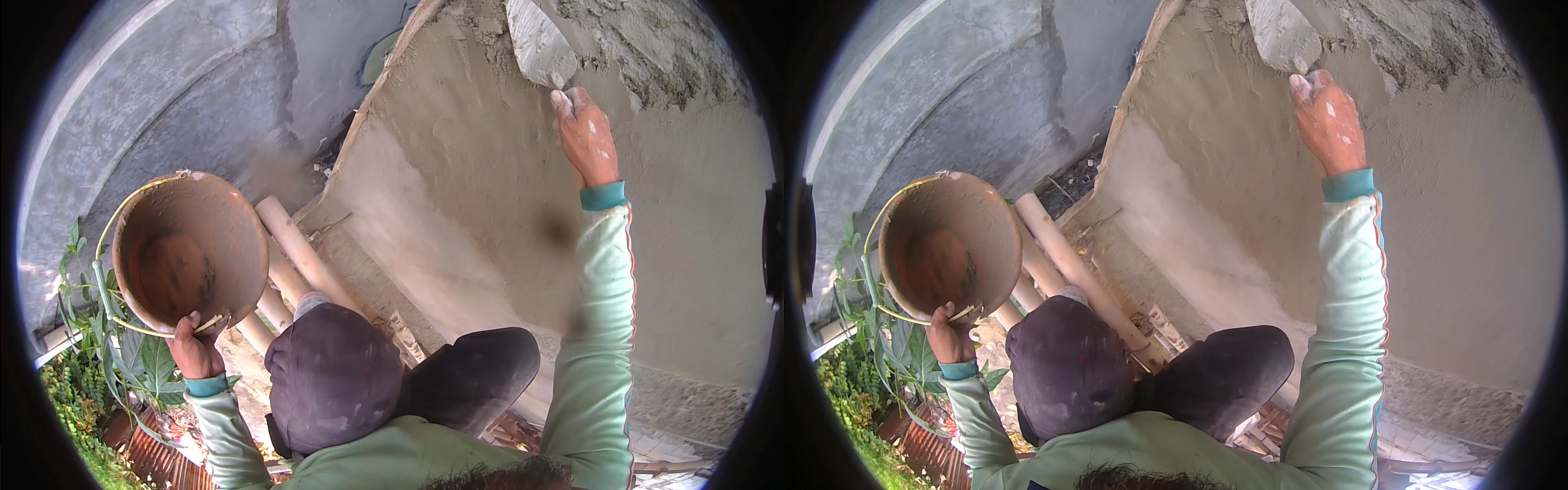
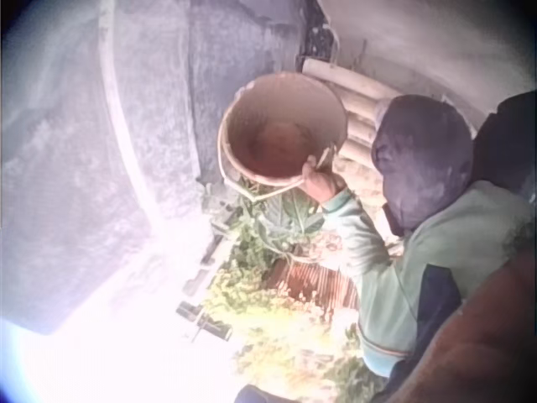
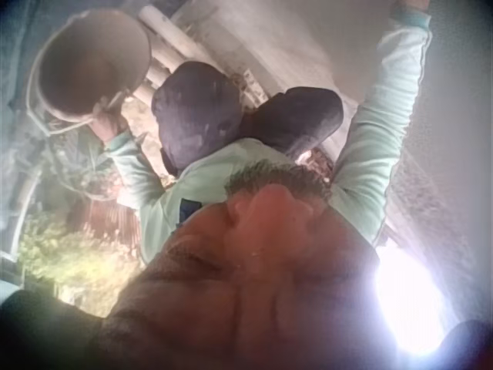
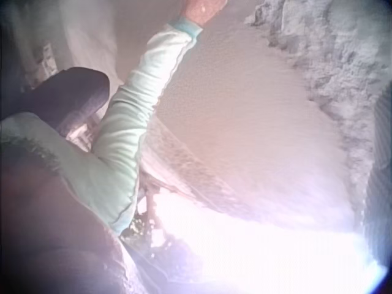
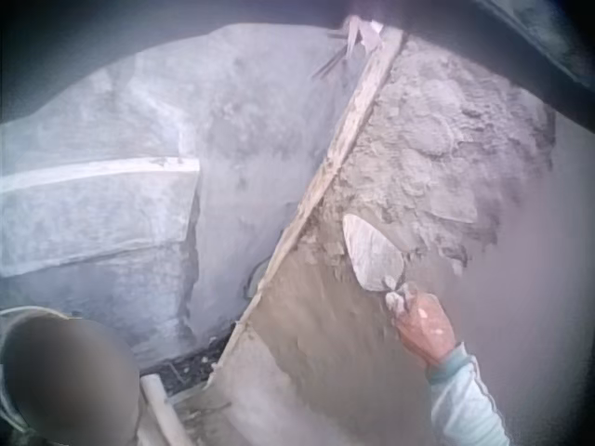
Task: The person scoops wet cement from a bucket using a trowel and applies it to a vertical wall surface, smoothing it out. The person is standing on a bamboo scaffold during the process.
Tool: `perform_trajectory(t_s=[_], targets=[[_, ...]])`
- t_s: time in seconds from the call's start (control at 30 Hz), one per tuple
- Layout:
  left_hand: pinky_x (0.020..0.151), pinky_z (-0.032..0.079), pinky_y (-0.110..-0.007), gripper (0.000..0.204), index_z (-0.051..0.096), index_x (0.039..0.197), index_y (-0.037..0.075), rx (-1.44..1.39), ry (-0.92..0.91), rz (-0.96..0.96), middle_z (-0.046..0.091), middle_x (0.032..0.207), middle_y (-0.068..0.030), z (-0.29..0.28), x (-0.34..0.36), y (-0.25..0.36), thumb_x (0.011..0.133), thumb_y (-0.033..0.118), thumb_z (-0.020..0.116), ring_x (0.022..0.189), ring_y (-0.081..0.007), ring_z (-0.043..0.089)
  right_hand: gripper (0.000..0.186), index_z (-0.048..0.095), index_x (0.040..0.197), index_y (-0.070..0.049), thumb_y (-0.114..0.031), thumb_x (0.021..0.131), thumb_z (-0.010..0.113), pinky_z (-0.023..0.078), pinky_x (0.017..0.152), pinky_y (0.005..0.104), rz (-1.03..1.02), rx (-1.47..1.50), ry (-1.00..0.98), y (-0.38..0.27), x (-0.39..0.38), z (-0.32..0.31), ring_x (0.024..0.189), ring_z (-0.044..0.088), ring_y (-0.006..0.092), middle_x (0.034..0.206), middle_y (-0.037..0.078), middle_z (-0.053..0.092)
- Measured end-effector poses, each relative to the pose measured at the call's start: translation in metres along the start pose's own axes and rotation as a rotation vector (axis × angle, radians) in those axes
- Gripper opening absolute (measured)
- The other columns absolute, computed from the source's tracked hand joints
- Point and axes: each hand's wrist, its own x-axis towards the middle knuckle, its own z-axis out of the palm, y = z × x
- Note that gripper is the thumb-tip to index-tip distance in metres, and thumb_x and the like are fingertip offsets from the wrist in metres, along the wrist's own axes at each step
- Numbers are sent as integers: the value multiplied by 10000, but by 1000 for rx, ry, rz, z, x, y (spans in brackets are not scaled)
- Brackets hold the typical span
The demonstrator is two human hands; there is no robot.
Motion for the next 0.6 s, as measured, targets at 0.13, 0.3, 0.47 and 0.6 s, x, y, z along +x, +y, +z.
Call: perform_trajectory(t_s=[0.13, 0.3, 0.47, 0.6], targets=[[764, 641, -506, 625, 434, 1417, 64, 61, 1, -37, 589, 1092, -95, -10, 5, -4, 806, -16, 534, 877, -246, 646, 432, 595, 1032, 44, -383, 996, 538, 497, 853, 564, 39, -99, -32, 24, 13, 74, 994, 631, 513, 1001, 308, 680], [748, 633, -492, 561, 468, 1367, 20, 20, 50, -90, 588, 1007, -93, -12, 4, -5, 811, -6, 545, 838, -225, 638, 412, 611, 1106, 12, -378, 997, 532, 482, 885, 574, 165, -174, -202, 78, -47, 118, 1024, 619, 522, 1040, 324, 671], [761, 622, -492, 369, 527, 1193, -2, 12, 79, -67, 603, 974, -99, -16, 3, -1, 826, 23, 560, 838, -248, 648, 410, 612, 1030, -5, -404, 1015, 518, 525, 648, 461, 257, 359, -202, 52, -62, 116, 688, 664, 337, 813, 175, 666], [792, 594, -524, 136, 600, 930, -39, 58, 43, -17, 633, 976, -138, -10, -1, -1, 859, 73, 568, 869, -301, 666, 414, 608, 1017, -4, -403, 1022, 498, 495, 542, 374, 316, 620, -236, -10, -5, 88, 539, 592, 200, 717, 81, 594]])
